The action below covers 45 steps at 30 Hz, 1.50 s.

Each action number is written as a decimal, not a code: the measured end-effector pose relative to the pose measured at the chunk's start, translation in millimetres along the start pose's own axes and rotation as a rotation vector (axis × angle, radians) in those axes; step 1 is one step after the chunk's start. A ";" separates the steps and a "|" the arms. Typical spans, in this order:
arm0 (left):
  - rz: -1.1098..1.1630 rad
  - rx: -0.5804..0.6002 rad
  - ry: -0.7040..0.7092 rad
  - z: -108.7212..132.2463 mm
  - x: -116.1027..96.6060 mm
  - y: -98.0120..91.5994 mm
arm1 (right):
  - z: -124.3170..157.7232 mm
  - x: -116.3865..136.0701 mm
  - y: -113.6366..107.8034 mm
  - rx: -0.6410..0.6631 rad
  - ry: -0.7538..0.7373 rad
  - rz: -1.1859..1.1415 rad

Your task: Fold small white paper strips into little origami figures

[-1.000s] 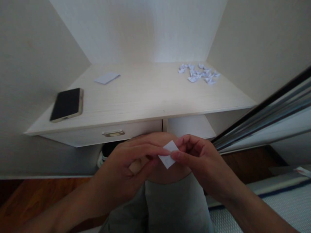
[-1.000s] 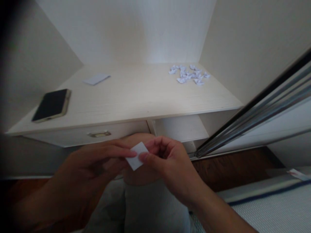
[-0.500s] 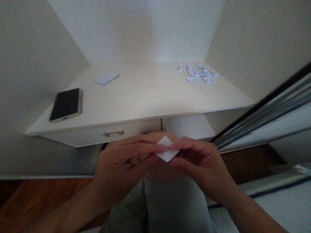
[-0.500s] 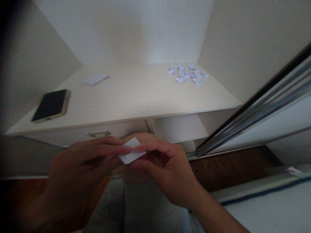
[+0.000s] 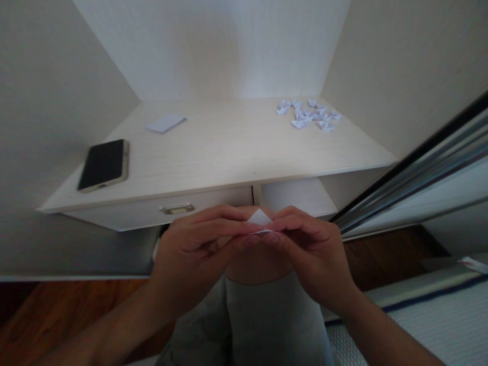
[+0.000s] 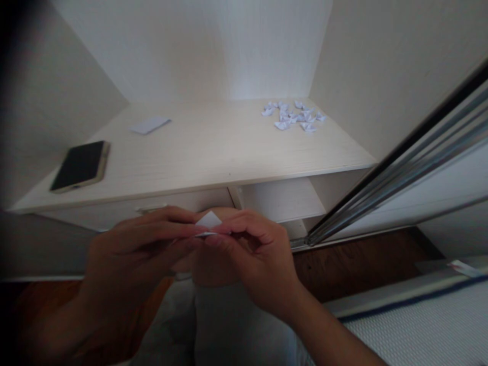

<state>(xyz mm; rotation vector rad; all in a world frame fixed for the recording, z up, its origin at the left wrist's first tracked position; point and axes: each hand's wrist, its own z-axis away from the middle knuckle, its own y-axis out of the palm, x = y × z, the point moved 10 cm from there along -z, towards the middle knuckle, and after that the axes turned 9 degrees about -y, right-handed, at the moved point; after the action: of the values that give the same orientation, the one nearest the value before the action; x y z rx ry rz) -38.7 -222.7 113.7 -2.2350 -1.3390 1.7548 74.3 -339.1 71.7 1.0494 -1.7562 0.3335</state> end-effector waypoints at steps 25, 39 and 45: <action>0.536 0.165 -0.467 -8.4 45.0 17.6 | -3.1 -23.7 3.7 -0.043 0.229 -0.200; 0.588 0.105 -0.548 -14.7 52.3 18.7 | -5.7 -32.0 -6.8 -0.173 0.343 -0.105; 0.634 0.088 -0.550 -18.1 53.0 20.8 | -8.3 -36.5 -7.4 -0.189 0.373 -0.098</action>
<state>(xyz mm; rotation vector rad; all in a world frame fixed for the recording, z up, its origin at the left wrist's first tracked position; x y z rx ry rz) -11.0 -195.2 68.5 -2.3877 -0.5536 2.7145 88.9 -320.1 42.0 0.8708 -1.3691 0.2759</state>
